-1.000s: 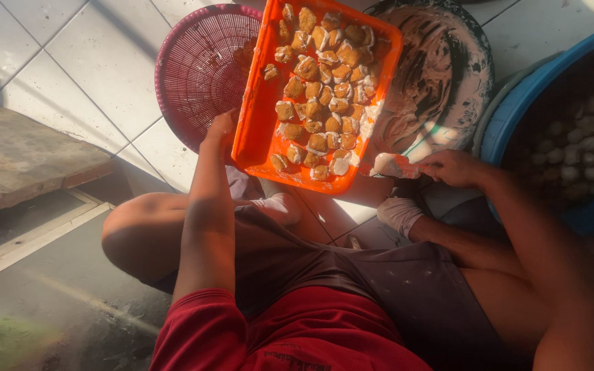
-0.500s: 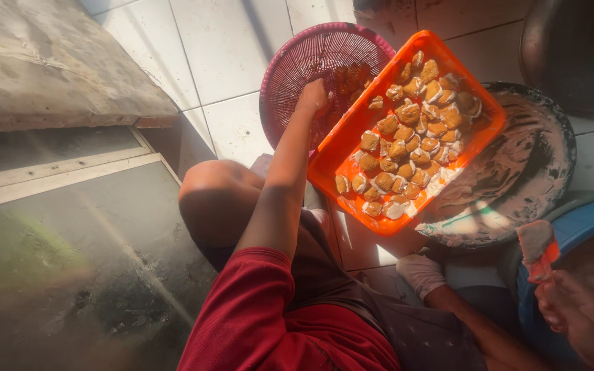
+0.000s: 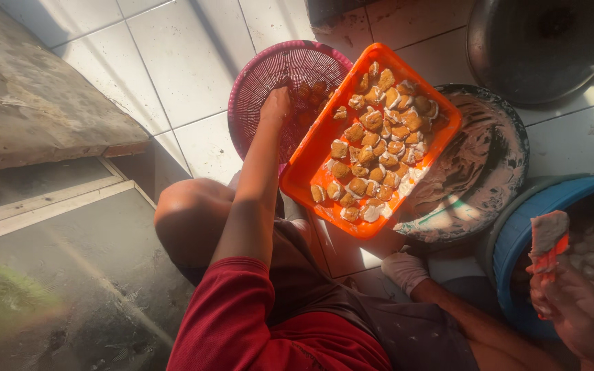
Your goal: The person scoops a white paste from a large bowl using a red spatula and applies it to small brown food items held in the left hand. The coated items are placed into an orange tray. Later, the person scrapes remaining paste from the bowl into a pink basket.
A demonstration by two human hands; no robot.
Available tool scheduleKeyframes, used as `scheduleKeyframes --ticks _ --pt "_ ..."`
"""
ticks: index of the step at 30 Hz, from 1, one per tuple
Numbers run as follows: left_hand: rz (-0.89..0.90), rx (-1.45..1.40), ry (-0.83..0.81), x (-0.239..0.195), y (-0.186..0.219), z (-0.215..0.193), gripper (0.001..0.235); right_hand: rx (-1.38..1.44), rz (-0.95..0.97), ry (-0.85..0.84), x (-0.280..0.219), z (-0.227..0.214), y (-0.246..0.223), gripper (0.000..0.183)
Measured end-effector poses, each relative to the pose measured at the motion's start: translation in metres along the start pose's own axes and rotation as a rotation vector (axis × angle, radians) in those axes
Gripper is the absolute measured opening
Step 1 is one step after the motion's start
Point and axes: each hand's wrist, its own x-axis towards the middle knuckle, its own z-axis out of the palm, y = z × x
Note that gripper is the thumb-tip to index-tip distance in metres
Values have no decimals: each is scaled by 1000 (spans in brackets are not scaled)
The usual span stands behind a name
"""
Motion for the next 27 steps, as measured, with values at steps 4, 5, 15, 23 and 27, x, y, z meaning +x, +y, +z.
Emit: scheduleKeyframes --ticks 4,5,15,23,27 --pt "139 -69 155 -32 27 -44 28 13 -258 -24 5 -9 -14 22" --pt "217 -172 263 -39 43 -56 28 105 -289 2 10 -4 -18 17" --pt "319 -1379 -615 -281 280 -20 40 -132 -485 325 0 93 -94 31" --pt "373 -1339 -831 -402 353 2 45 -14 -681 323 -11 114 -108 31" --pt "477 -1081 -527 -400 360 10 47 -318 -735 425 -14 115 -103 23"
